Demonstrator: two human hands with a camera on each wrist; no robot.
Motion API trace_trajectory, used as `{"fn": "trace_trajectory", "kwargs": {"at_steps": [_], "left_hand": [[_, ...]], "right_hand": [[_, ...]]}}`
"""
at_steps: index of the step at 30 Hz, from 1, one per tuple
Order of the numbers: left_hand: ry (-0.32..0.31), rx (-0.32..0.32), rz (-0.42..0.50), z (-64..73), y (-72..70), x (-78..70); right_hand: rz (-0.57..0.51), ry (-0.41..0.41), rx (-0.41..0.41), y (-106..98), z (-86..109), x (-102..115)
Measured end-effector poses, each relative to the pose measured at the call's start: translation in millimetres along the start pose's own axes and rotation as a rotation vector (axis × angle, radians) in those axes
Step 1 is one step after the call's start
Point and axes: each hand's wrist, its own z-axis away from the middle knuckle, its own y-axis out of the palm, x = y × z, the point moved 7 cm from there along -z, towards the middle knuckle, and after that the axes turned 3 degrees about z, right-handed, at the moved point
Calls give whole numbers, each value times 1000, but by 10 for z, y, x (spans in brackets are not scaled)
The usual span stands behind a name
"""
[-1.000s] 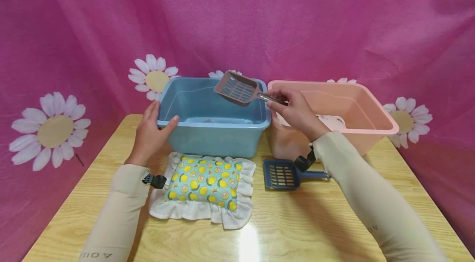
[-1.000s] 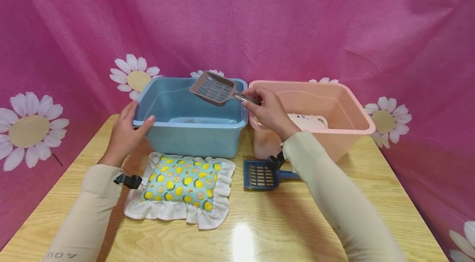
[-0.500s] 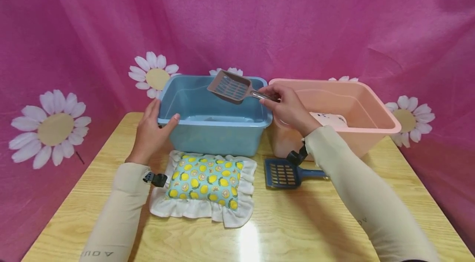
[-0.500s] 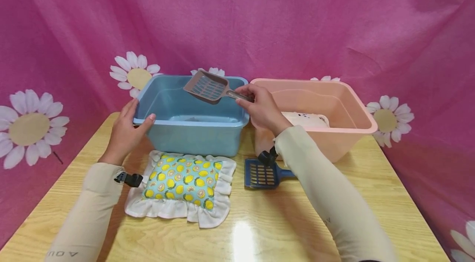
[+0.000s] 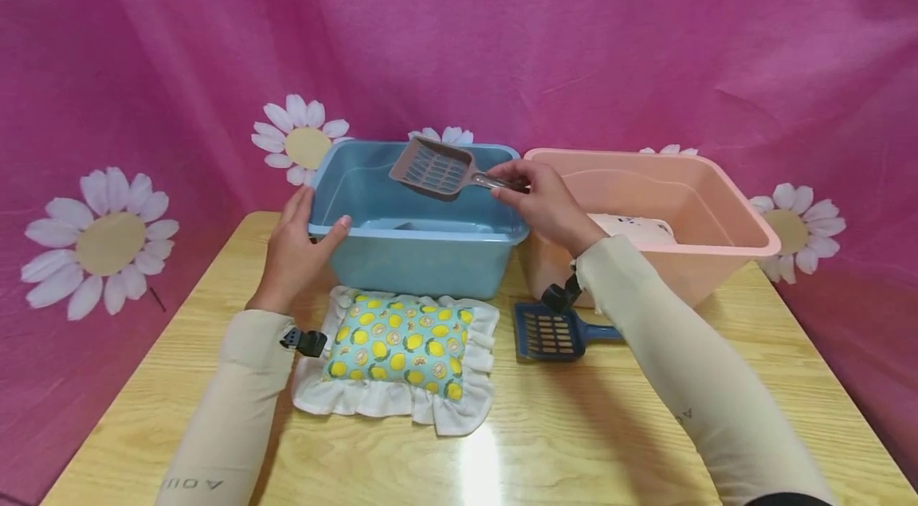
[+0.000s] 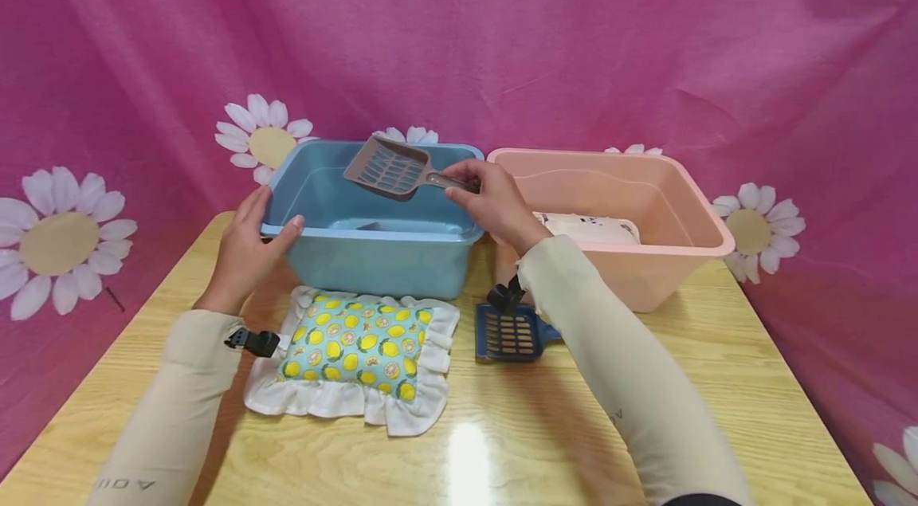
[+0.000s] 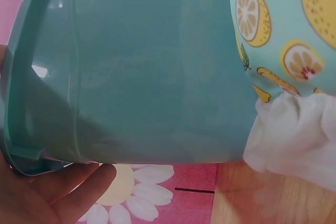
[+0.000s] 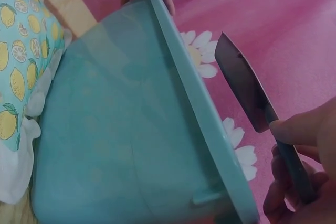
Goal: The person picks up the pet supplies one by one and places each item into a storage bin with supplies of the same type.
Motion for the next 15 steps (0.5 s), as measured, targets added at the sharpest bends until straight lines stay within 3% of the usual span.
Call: {"fn": "trace_trajectory", "kwargs": {"at_steps": [9, 15], "left_hand": [[-14, -1, -15, -8, 13, -21], [-5, -8, -16, -2, 5, -46]], "right_hand": [[65, -60, 18, 115, -68, 29], [72, -58, 33, 208, -108, 34]]}}
